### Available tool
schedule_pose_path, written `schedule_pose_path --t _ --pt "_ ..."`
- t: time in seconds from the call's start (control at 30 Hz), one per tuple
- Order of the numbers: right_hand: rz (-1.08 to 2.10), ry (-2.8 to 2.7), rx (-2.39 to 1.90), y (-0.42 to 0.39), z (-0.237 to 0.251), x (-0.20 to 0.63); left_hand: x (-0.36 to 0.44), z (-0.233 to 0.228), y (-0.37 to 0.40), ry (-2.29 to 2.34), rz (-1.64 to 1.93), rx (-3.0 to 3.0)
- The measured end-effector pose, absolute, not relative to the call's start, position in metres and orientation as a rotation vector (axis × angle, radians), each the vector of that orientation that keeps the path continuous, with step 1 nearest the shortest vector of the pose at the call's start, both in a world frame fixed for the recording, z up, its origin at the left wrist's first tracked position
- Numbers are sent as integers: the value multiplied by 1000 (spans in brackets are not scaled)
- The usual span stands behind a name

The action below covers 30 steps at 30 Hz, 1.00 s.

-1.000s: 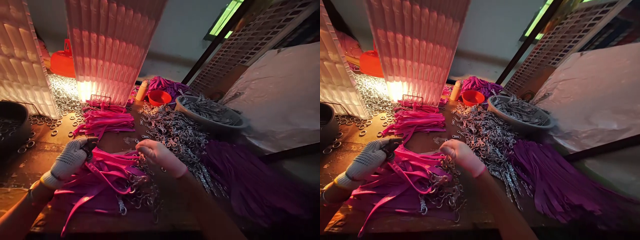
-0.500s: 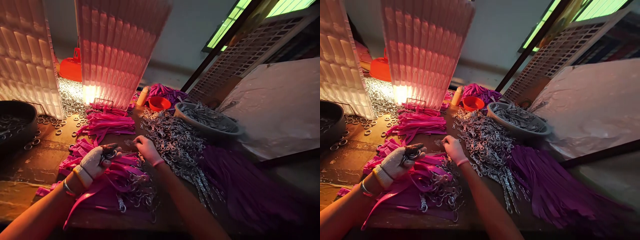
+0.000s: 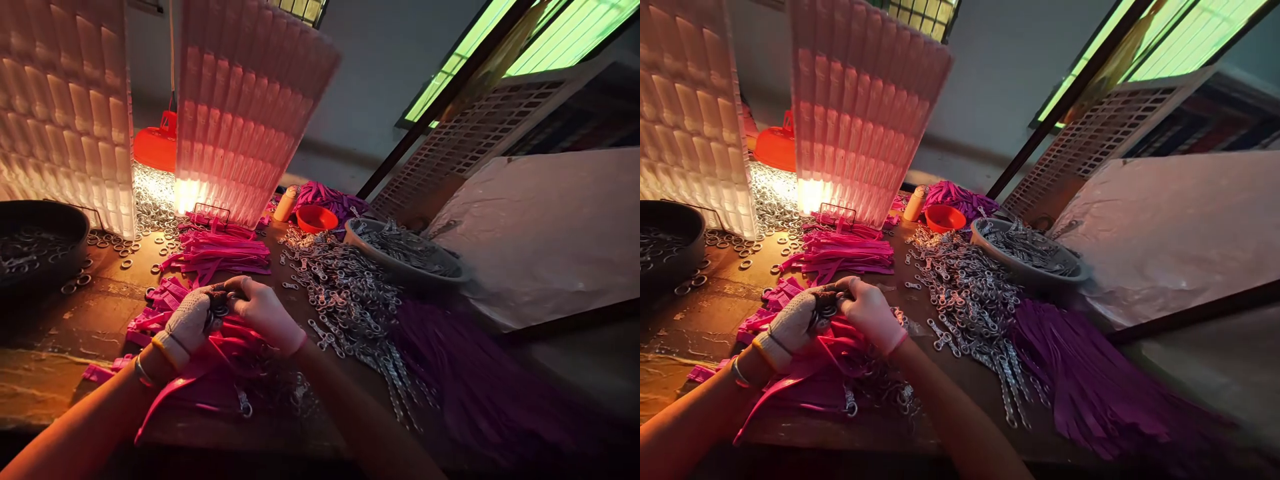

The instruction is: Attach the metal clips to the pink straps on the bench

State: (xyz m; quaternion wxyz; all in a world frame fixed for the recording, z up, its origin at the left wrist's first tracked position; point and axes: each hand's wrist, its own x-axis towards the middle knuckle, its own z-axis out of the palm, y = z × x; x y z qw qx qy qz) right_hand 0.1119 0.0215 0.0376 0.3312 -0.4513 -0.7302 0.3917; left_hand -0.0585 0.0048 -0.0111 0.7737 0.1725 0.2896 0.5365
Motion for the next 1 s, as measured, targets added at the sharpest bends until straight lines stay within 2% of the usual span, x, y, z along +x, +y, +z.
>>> schedule_pose_path --t 0.17,0.37,0.5,0.73,0.83,1.0 --pt "1314 -1587 -1232 31 47 112 -63 -15 14 611 1079 393" --pt "1366 -1664 -1310 32 67 116 -64 -13 18 707 943 544" --pt "1256 -1791 -1255 31 65 115 -59 -11 18 799 889 759" --pt "1093 -1928 -1179 21 45 110 -49 1 19 766 930 678" --pt "901 -1973 -1292 23 38 110 -47 7 17 868 899 750" --pt "564 -2218 -1504 32 48 122 -51 13 16 1112 919 1193"
